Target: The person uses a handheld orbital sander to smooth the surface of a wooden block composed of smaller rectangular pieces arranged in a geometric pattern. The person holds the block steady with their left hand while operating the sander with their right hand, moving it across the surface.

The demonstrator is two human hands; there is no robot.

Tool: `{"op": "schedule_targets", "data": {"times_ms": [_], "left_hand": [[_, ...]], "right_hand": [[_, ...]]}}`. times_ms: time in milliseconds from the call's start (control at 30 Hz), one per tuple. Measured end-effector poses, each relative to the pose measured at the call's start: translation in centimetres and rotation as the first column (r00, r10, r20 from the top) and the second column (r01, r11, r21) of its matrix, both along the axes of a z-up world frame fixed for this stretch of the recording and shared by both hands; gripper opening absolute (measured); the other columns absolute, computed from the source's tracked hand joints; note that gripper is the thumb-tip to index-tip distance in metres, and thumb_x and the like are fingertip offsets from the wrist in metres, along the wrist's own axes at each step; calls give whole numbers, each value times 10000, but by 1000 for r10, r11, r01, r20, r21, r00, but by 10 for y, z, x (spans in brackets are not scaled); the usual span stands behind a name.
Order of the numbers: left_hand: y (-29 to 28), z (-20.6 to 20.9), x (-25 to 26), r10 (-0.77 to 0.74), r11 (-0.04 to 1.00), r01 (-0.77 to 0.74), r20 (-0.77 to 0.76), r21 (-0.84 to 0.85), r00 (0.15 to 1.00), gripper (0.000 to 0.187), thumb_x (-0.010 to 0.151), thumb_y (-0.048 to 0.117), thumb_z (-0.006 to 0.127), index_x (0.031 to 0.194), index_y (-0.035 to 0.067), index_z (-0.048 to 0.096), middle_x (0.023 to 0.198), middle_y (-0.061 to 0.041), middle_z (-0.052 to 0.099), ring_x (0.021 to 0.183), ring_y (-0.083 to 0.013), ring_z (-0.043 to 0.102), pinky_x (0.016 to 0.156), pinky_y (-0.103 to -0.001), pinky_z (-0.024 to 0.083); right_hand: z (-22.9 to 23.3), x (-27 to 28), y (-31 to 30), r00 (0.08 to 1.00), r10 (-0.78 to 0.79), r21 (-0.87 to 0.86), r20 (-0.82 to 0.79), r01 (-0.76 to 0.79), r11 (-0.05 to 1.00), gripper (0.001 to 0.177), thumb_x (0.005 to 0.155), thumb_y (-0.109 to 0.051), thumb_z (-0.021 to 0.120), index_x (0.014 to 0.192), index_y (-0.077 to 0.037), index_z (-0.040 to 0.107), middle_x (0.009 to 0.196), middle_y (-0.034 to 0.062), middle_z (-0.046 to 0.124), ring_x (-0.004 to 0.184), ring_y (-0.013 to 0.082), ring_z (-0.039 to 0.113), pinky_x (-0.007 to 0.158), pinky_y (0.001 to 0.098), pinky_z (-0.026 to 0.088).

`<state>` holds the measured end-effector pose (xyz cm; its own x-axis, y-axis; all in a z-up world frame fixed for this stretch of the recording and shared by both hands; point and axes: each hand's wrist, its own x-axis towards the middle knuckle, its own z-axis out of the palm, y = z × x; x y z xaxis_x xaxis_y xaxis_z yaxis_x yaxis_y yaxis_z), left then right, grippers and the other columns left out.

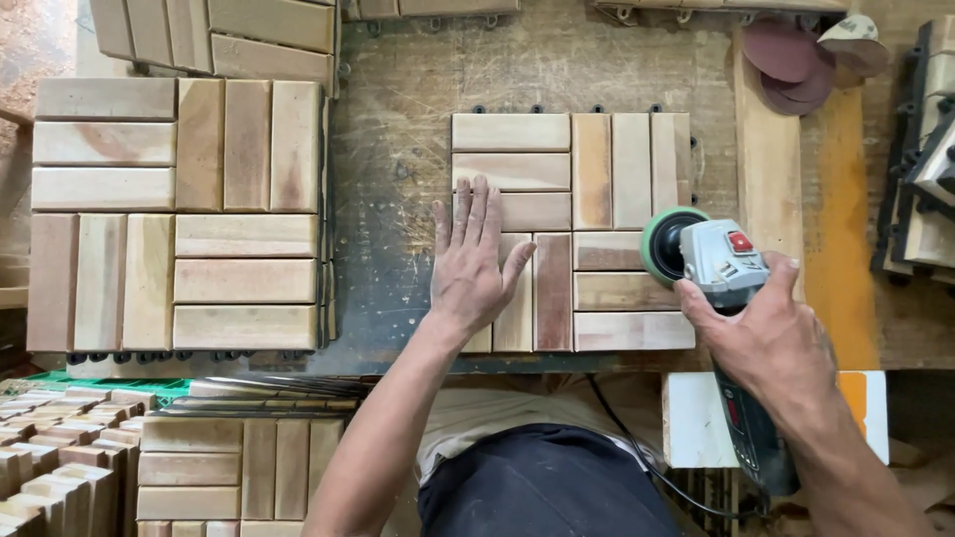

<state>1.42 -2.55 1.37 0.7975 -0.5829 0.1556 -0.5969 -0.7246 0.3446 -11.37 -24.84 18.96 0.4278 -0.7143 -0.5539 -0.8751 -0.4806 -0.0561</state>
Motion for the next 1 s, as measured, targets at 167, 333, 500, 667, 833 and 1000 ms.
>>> {"op": "schedule_targets", "data": {"times_ms": [167, 333, 500, 667, 833, 1000], "left_hand": [[-6, 0, -7, -50, 968, 46, 11, 247, 999, 966, 1115, 713, 354, 1637, 30, -86, 1712, -174, -165, 1608, -292, -144, 1323, -509, -111], [-8, 1, -16, -118, 948, 139, -88, 285, 989, 907, 1063, 706, 182, 1637, 55, -81, 1695, -185, -184, 1595, -304, -155, 1295, -504, -137], [3, 6, -37, -287, 947, 272, 72, 170, 955, 826, 1089, 638, 324, 1661, 63, 170, 1725, -137, 25, 1599, -328, -26, 1304, -540, -62], [24, 18, -57, -260, 952, 241, 82, 188, 962, 792, 1084, 613, 372, 1656, 93, 201, 1730, -106, 125, 1606, -295, 64, 1304, -549, -8], [37, 11, -70, -201, 957, 183, 60, 227, 978, 832, 1095, 641, 366, 1662, 93, 103, 1737, -91, 34, 1610, -283, 7, 1306, -569, -8], [36, 11, -72, -117, 966, 96, 72, 241, 991, 873, 1087, 677, 389, 1658, 87, 91, 1739, -83, 39, 1614, -282, 18, 1278, -659, -15]], "right_hand": [[5, -19, -2, 995, -97, -23, 8, 97, 995, 911, 891, -669, 561, 1521, -69, 291, 1246, 368, 624, 1138, 572, 611, 916, 654, 501], [-1, -24, 5, 994, -108, -4, 18, 108, 994, 888, 876, -662, 581, 1499, -86, 320, 1215, 340, 659, 1125, 563, 627, 911, 646, 504], [-2, -11, 22, 999, 29, 29, -22, -28, 999, 927, 877, -679, 549, 1554, -122, 250, 1222, 246, 666, 1126, 461, 669, 931, 592, 565], [-38, -30, 39, 971, 231, -56, 53, -228, 972, 971, 827, -720, 589, 1517, -99, 304, 998, 257, 717, 887, 452, 749, 705, 561, 641], [-56, -52, 50, 894, 445, -196, 61, -426, 883, 1010, 786, -780, 600, 1482, -88, 361, 738, 170, 722, 596, 331, 775, 500, 477, 660], [-28, -45, 44, 977, 200, 7, -77, -200, 980, 992, 815, -721, 552, 1549, -129, 243, 920, 169, 719, 756, 340, 787, 580, 451, 699]]}}
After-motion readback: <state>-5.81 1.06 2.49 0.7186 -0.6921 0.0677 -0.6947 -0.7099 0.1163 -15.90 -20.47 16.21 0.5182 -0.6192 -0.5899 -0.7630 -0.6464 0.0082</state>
